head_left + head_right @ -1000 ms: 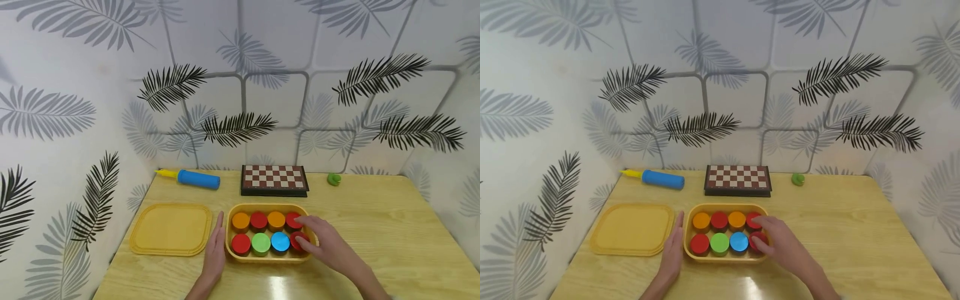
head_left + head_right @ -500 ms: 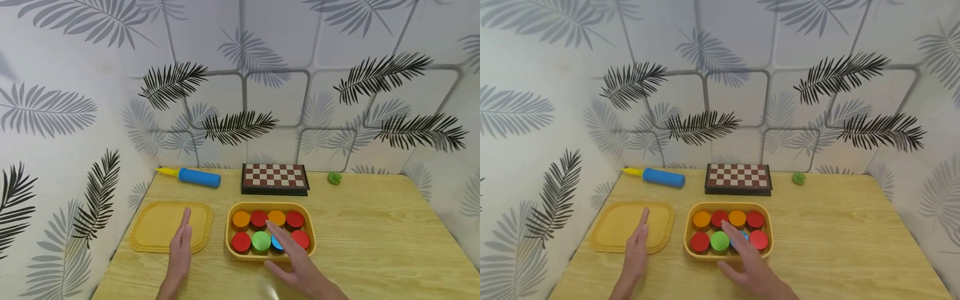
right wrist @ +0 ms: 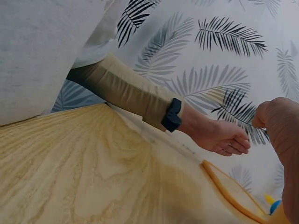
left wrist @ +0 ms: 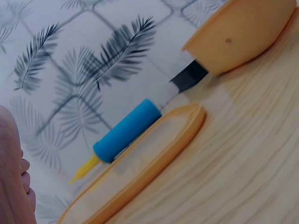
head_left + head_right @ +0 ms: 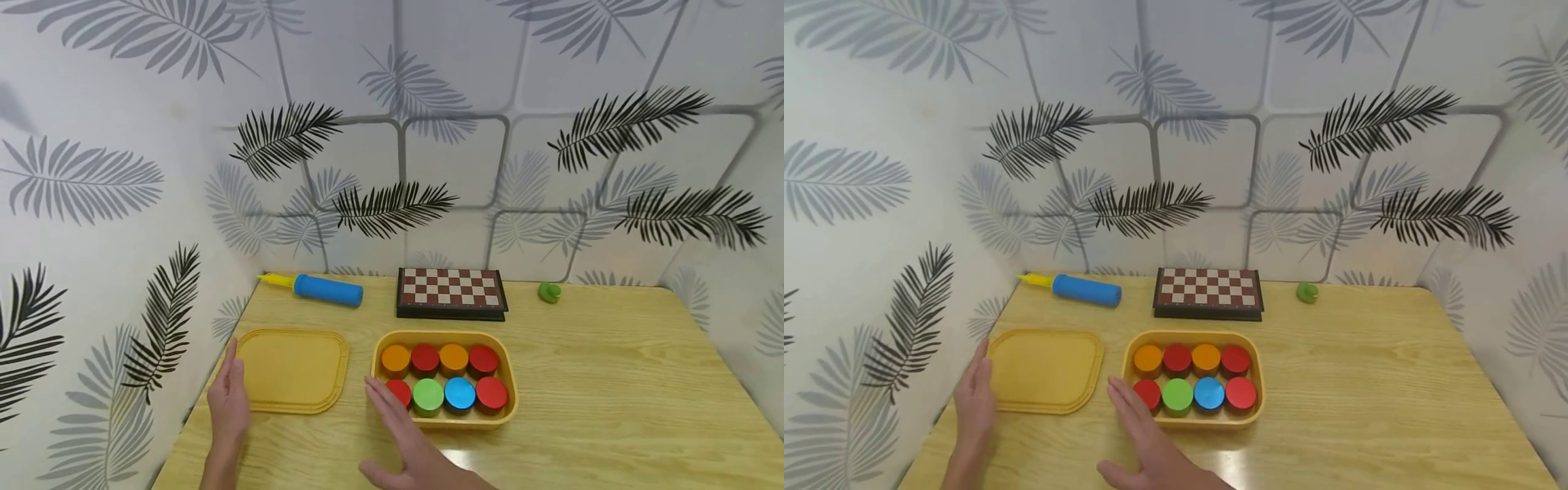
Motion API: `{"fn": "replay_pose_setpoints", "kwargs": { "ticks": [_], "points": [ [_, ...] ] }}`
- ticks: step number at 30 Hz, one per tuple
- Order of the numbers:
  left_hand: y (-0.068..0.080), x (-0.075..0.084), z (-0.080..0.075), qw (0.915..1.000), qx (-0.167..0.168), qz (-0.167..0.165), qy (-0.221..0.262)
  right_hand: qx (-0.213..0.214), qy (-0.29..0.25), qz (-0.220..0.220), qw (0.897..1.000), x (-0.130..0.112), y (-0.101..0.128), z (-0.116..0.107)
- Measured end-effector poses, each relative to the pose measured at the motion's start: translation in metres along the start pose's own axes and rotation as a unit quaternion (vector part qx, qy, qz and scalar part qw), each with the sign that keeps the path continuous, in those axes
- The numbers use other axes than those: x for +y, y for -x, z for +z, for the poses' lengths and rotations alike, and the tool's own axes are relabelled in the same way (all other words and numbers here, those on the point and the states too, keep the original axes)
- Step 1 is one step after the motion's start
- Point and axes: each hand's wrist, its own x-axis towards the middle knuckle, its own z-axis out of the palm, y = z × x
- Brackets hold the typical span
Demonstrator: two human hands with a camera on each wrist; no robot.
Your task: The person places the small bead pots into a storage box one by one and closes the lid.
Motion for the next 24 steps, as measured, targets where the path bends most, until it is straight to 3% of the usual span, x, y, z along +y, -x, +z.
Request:
{"fn": "replay_pose_setpoints", "kwargs": {
  "ticks": [4, 9, 12, 17, 24],
  "points": [
    [-0.009, -0.012, -0.011, 0.9989, 0.007, -0.045, 0.003, -0.032, 0.006, 0.007, 0.999, 0.011, -0.007, 0.032],
    [-0.019, -0.026, -0.018, 0.9976, 0.005, -0.067, -0.015, -0.061, -0.016, 0.079, 0.995, 0.025, -0.017, 0.059],
    [-0.025, -0.032, -0.021, 0.9969, 0.008, -0.071, -0.034, -0.033, 0.000, 0.119, 0.992, 0.034, -0.027, 0.067],
    [-0.030, -0.039, -0.027, 0.9939, 0.009, -0.098, -0.051, 0.022, 0.084, 0.157, 0.984, 0.047, -0.044, 0.079],
    [-0.035, -0.047, -0.031, 0.9931, -0.001, -0.096, -0.067, 0.043, 0.133, 0.217, 0.966, 0.058, -0.066, 0.087]
  ]
}}
